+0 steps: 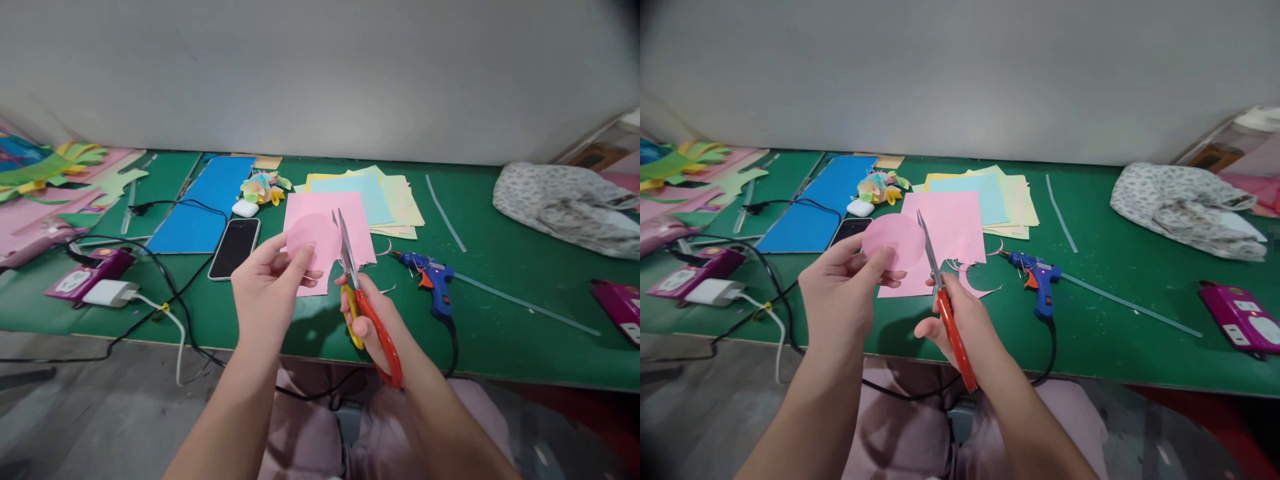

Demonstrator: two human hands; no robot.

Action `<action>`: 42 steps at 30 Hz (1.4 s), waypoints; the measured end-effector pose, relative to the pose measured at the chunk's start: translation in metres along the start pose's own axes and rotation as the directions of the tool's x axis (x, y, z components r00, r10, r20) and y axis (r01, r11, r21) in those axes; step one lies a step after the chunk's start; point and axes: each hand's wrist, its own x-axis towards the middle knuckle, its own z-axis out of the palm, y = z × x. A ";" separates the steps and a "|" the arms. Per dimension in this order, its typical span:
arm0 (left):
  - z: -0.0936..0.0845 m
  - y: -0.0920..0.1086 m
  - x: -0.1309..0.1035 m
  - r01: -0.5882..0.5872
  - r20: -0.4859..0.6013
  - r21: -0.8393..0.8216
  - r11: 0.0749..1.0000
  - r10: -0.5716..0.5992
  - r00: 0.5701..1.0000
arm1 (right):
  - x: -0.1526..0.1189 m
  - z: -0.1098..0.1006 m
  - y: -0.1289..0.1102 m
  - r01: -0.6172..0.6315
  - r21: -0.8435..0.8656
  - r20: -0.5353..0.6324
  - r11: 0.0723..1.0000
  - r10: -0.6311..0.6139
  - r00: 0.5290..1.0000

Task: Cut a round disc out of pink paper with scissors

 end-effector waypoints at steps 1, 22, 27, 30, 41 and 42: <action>0.000 0.000 0.000 0.000 0.002 -0.006 1.000 0.000 1.000 | 0.000 0.000 0.000 0.002 0.003 0.001 1.000 -0.002 1.000; -0.001 0.001 0.000 -0.002 0.005 0.035 0.999 0.002 1.000 | 0.000 -0.001 -0.003 -0.003 0.000 0.011 1.000 0.003 1.000; 0.000 0.003 0.000 0.001 0.008 0.039 0.999 -0.001 1.000 | 0.000 0.000 -0.003 0.002 0.008 0.011 1.000 -0.002 1.000; -0.001 0.003 0.000 -0.004 0.014 0.058 0.998 0.003 1.000 | 0.000 -0.001 -0.003 -0.008 0.019 0.023 1.000 0.008 1.000; -0.003 0.003 0.001 -0.014 0.012 0.066 0.998 0.014 1.000 | 0.000 0.000 -0.001 -0.016 0.019 0.017 1.000 0.016 1.000; -0.002 0.003 0.001 -0.012 0.013 0.067 0.998 0.011 1.000 | 0.000 0.000 -0.001 -0.013 0.019 0.020 1.000 0.012 1.000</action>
